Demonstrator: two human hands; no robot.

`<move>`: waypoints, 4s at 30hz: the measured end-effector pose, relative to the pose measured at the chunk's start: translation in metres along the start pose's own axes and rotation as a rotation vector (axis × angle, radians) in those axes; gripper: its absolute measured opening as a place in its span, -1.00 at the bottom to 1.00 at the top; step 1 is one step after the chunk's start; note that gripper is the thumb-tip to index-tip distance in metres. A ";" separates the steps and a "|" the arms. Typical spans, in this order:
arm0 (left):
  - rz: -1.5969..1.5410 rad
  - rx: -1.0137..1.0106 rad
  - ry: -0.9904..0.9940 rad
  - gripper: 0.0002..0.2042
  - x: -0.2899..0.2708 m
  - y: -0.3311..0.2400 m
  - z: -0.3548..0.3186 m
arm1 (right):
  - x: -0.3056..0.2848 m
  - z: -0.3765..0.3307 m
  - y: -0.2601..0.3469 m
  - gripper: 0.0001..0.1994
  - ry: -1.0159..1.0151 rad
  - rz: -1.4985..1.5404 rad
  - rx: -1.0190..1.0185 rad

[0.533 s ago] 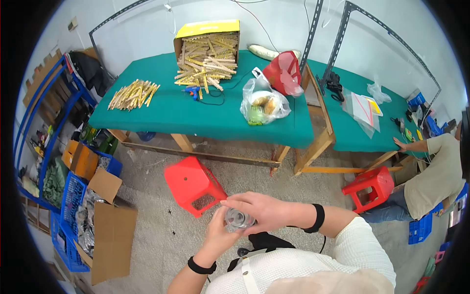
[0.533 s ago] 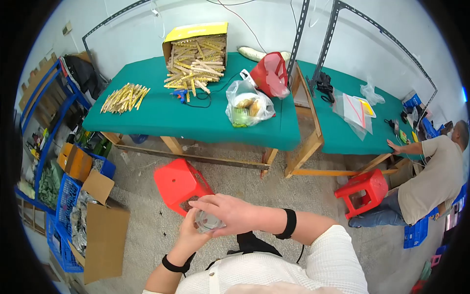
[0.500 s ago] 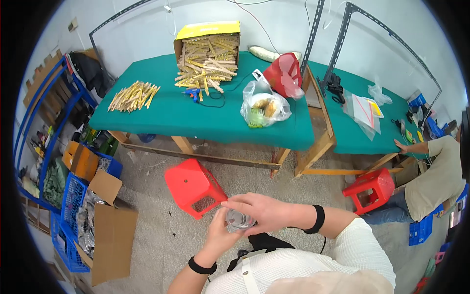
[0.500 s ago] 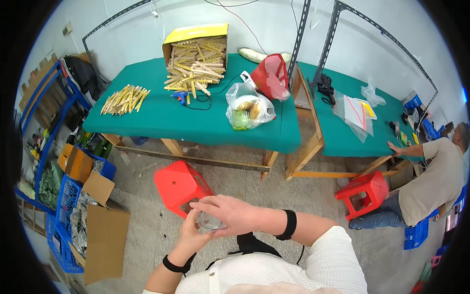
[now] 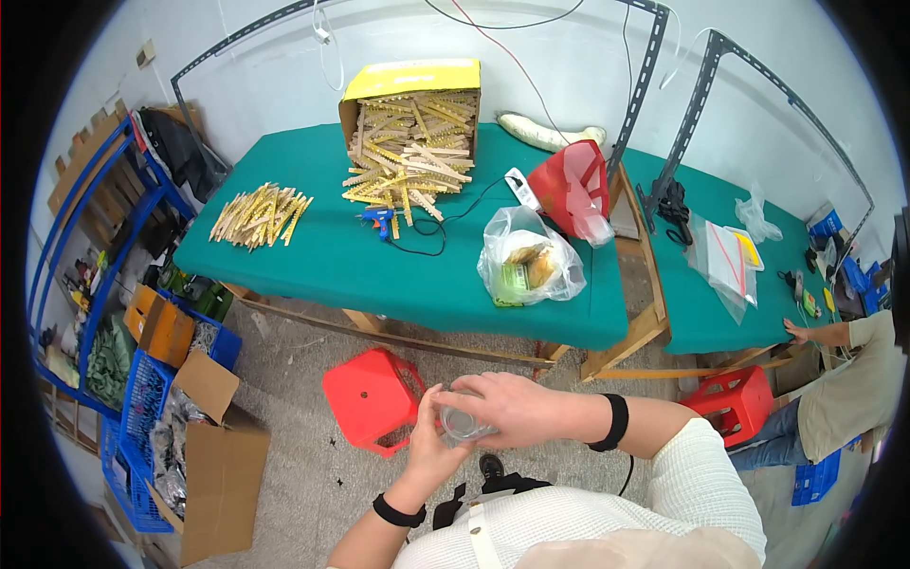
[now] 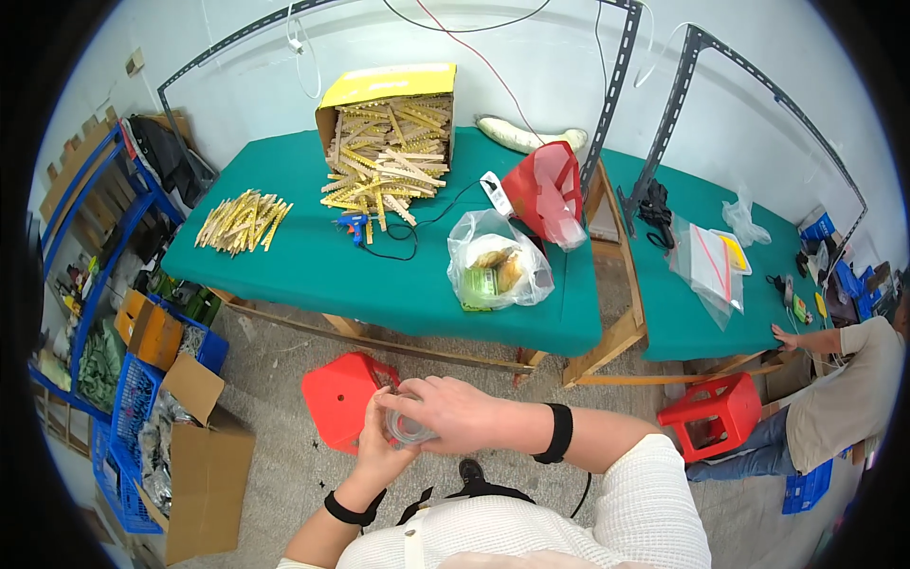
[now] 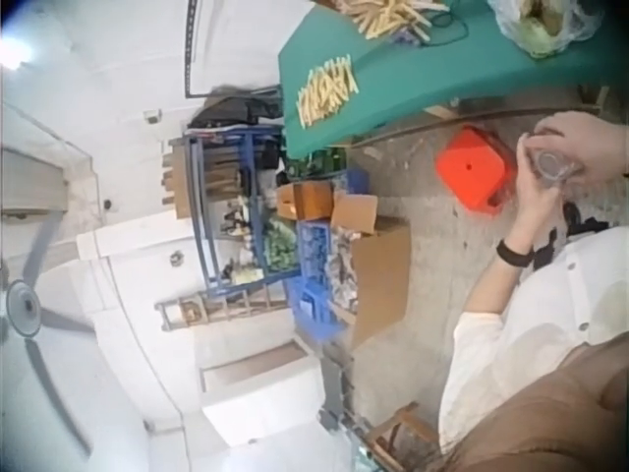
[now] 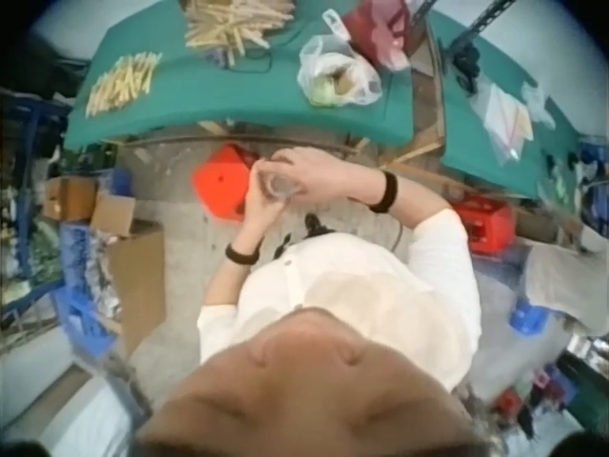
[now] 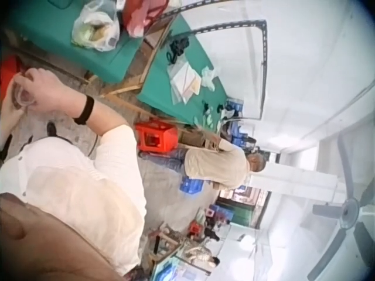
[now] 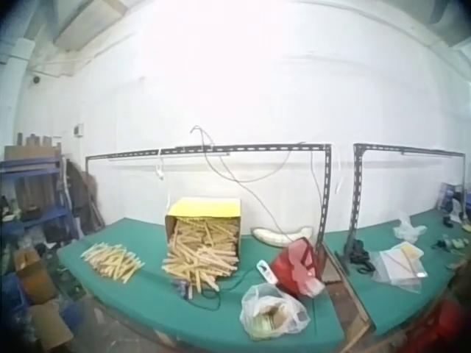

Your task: The recorder gets a cup of water from a dispenser and then checks a work station.

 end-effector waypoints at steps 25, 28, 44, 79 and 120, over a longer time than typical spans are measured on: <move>-0.075 -0.138 0.042 -0.10 -0.103 0.077 0.149 | -0.024 0.169 -0.115 -0.29 0.052 -0.073 0.281; -0.048 -0.188 -0.014 -0.13 -0.126 0.094 0.150 | -0.044 0.187 -0.145 -0.26 0.087 -0.116 0.362; 0.141 -0.667 -0.507 -0.39 -0.176 0.169 0.115 | -0.189 0.241 -0.443 -0.28 -0.040 -0.441 0.828; 0.261 -0.813 -0.415 -0.36 -0.083 0.103 0.302 | -0.143 0.179 -0.762 -0.20 0.153 -0.432 1.464; 0.263 -0.737 -0.405 -0.40 -0.078 0.106 0.285 | -0.162 0.228 -0.739 -0.78 -0.131 -0.646 1.209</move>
Point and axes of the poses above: each hand's wrist, its own z-axis towards the middle knuckle, its own x-axis out of the palm, y = z × x, the point moved 2 cm from there along z, towards the middle knuckle, and after that the axes turned 12 degrees about -y, right-handed, at the moved point
